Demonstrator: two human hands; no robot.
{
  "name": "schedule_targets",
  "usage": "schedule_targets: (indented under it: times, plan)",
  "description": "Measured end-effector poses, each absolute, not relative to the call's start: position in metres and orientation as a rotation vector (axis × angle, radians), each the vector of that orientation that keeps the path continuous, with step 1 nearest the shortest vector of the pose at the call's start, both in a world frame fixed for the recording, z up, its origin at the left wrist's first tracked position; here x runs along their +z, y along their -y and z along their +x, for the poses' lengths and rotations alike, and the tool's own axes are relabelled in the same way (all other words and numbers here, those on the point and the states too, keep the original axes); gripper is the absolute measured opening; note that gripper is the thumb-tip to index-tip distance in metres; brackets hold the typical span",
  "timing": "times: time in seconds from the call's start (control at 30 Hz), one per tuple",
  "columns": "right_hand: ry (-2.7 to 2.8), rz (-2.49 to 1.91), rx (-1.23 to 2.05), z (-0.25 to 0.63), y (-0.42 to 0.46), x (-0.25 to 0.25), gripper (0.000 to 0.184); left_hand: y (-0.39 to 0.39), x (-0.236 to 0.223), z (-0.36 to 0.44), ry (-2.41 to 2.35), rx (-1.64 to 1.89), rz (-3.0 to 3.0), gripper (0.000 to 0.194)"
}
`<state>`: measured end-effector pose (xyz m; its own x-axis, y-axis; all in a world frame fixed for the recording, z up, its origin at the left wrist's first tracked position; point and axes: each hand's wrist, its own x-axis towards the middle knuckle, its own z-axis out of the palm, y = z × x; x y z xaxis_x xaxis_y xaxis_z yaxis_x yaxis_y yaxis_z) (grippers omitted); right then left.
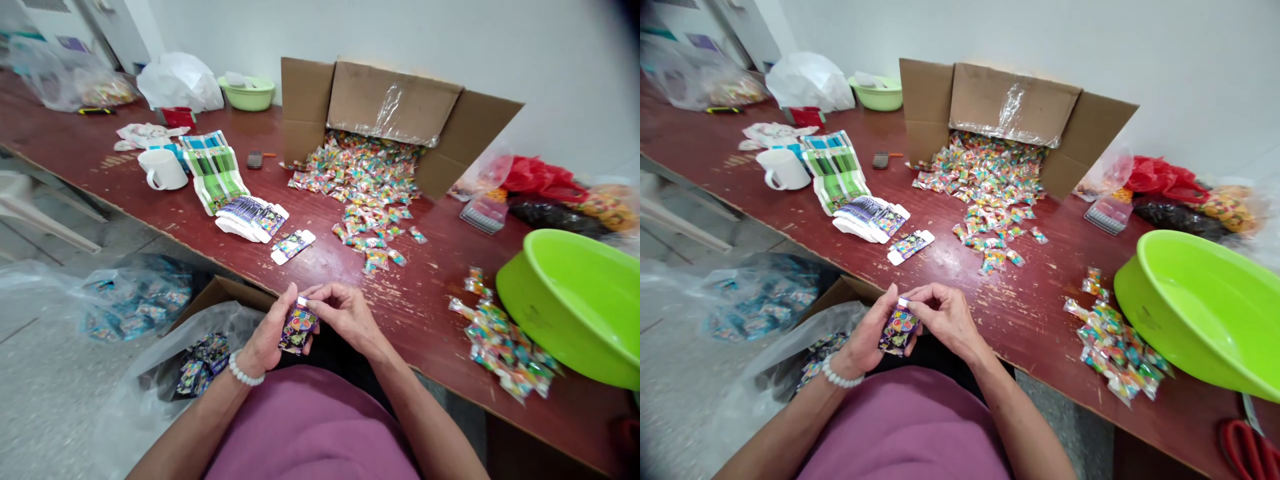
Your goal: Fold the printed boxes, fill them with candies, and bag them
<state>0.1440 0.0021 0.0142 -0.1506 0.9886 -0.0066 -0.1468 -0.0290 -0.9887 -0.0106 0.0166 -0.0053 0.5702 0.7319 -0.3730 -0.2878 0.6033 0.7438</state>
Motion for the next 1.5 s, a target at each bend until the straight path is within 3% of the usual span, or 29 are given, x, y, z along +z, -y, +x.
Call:
schedule_targets:
  times: [0.1,0.33,0.5,0.6,0.73,0.77,0.97,1.13,1.2,1.33,1.5]
  plan:
    - [1.261,-1.095,1.279,0.142,0.001,0.011,0.017,-0.016,-0.007,-0.012,-0.791,0.661,0.755,0.066]
    - [1.346,-1.039,1.367,0.147,0.001,0.01,0.017,-0.018,-0.004,-0.017,-0.819,0.64,0.771,0.061]
    - [1.656,-1.094,1.014,0.142,0.011,0.009,0.009,-0.02,-0.001,-0.015,-0.731,0.703,0.565,0.05]
    - [1.799,-1.188,0.839,0.135,0.016,0.0,0.034,-0.022,-0.003,-0.017,-0.725,0.74,0.458,0.048]
    - [1.98,-1.201,0.623,0.122,0.017,-0.01,0.089,-0.024,-0.006,-0.024,-0.79,0.857,0.422,0.045]
    - [2.024,-1.228,0.554,0.118,0.015,-0.011,0.096,-0.024,-0.007,-0.026,-0.816,0.895,0.423,0.043]
    - [2.133,-1.298,0.54,0.087,-0.004,-0.015,0.074,-0.018,-0.011,-0.037,-0.978,1.043,0.461,0.038]
    - [2.24,-1.131,0.702,0.084,-0.01,-0.02,0.104,-0.006,-0.031,-0.097,-1.303,1.007,0.761,0.05]
    - [2.169,-1.148,0.679,0.101,-0.014,-0.028,0.097,-0.003,-0.04,-0.137,-1.642,0.934,0.99,0.056]
    - [1.814,-1.37,0.542,0.143,-0.029,-0.052,0.039,-0.014,-0.04,-0.179,-1.991,0.664,1.606,0.068]
    - [1.757,-1.428,0.415,0.162,-0.038,-0.068,0.02,-0.074,-0.02,-0.094,-1.742,0.789,2.277,0.049]
